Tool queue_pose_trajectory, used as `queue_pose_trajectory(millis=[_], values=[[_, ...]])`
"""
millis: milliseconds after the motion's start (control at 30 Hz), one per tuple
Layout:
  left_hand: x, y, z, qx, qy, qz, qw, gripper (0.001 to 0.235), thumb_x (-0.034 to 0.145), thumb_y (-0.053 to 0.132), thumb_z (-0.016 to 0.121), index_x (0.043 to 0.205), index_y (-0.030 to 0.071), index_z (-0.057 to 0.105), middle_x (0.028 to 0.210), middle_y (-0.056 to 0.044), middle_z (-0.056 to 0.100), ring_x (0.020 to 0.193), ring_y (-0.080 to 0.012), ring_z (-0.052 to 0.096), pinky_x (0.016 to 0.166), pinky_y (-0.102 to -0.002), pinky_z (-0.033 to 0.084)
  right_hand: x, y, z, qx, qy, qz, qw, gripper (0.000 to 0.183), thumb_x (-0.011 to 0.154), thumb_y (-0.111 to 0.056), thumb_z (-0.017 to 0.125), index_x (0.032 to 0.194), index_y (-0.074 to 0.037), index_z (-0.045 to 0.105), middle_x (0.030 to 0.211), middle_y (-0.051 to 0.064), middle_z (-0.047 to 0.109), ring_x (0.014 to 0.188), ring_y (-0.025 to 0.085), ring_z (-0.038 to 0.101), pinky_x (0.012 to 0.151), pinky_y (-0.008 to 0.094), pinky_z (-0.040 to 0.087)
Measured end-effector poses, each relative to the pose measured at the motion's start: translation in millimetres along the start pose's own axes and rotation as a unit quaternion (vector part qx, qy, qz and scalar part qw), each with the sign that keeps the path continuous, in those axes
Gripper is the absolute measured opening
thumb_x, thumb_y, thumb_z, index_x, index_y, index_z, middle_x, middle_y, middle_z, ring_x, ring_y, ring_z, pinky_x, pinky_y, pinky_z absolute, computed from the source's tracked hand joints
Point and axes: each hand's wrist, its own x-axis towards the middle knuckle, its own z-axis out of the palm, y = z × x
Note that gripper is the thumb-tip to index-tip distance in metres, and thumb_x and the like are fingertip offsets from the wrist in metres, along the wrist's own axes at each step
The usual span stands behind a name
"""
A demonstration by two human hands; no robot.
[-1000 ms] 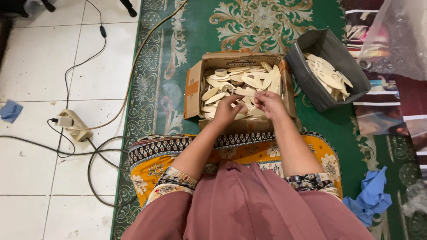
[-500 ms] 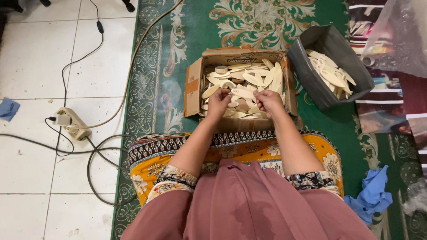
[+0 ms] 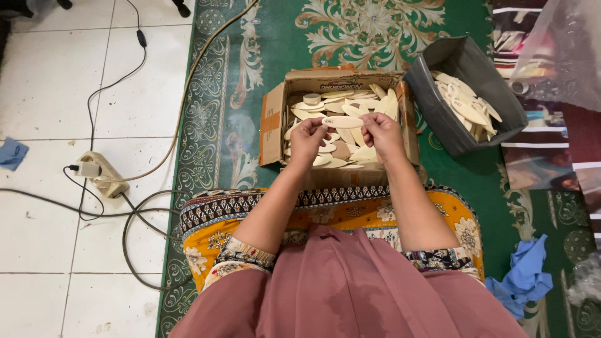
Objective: The person sits on a rug and repeatedly picks up small, light-colored wooden pieces from a cardboard box, briefly inspects them, and places them into a gray plastic bin. The task involves handling the pieces one at a time and transferring them between containers.
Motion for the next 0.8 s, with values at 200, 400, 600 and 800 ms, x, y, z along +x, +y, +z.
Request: queue_pose_trajectory(millis=[200, 400, 600, 800], values=[[-13, 28, 6, 0.007, -0.008, 0.023, 1.000, 0.021, 0.094, 0.001, 0.066, 0.114, -0.006, 0.068, 0.085, -0.021, 0.075, 0.066, -0.0173, 0.072, 0.051, -0.019, 0.056, -15, -25, 7, 0.007, 0.012, -0.049, 0.999, 0.007, 0.101, -0.010, 0.066, 0.102, -0.005, 0.071, 0.061, 0.004, 0.058, 0.047, 0.008, 0.057, 0.037, 0.016, 0.044], [-24, 40, 7, 0.019, -0.011, 0.041, 0.999, 0.020, 0.095, 0.000, 0.066, 0.113, -0.006, 0.068, 0.084, -0.020, 0.075, 0.066, -0.0165, 0.072, 0.051, -0.019, 0.055, -22, -29, 9, 0.011, 0.011, -0.064, 0.998, 0.008, 0.101, -0.009, 0.065, 0.104, -0.004, 0.071, 0.061, 0.005, 0.059, 0.047, 0.007, 0.058, 0.036, 0.015, 0.043], [-27, 40, 3, 0.034, -0.014, 0.038, 0.999, 0.018, 0.095, 0.002, 0.066, 0.112, -0.004, 0.069, 0.085, -0.018, 0.076, 0.065, -0.0155, 0.072, 0.050, -0.019, 0.055, -21, -23, 6, 0.001, 0.003, -0.074, 0.997, 0.009, 0.102, -0.011, 0.067, 0.104, -0.004, 0.072, 0.062, 0.006, 0.061, 0.048, 0.008, 0.059, 0.036, 0.016, 0.045], [-25, 35, 5, 0.040, -0.017, 0.032, 0.999, 0.018, 0.095, 0.004, 0.066, 0.112, -0.001, 0.069, 0.085, -0.016, 0.076, 0.066, -0.0143, 0.071, 0.051, -0.019, 0.055, -25, -38, -5, -0.061, 0.031, -0.083, 0.994, 0.009, 0.102, -0.009, 0.063, 0.105, -0.008, 0.071, 0.065, 0.004, 0.062, 0.051, 0.007, 0.060, 0.039, 0.015, 0.045]])
